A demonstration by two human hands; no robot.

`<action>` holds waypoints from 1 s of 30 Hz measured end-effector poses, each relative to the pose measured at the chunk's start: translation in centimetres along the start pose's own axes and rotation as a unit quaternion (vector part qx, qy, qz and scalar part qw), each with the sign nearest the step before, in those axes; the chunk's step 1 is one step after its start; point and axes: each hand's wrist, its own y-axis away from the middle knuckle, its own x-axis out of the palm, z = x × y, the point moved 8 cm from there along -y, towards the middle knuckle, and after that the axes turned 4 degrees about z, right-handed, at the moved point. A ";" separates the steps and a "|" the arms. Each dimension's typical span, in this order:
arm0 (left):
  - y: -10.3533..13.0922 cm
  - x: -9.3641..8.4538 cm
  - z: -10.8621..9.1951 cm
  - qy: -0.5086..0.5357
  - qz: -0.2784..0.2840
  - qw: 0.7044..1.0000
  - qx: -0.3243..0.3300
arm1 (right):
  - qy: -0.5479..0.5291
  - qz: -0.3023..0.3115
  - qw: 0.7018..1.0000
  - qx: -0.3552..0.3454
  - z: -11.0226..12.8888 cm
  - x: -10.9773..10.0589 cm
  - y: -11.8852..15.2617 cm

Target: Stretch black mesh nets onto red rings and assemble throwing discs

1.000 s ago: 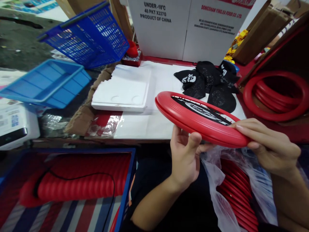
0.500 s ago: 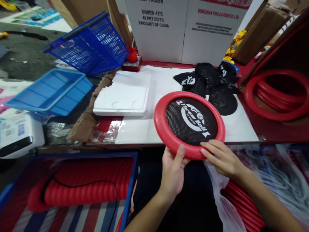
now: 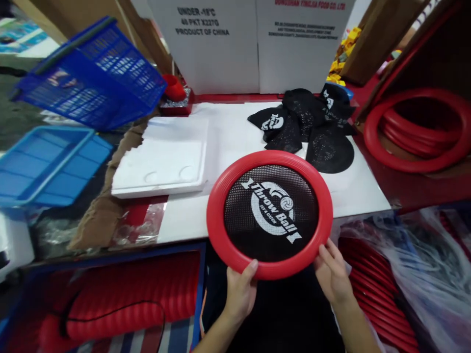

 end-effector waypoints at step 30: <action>0.2 3.1 2.5 0.107 -0.012 0.994 0.023 | 0.016 -0.050 0.994 -0.099 -0.5 2.5 -1.6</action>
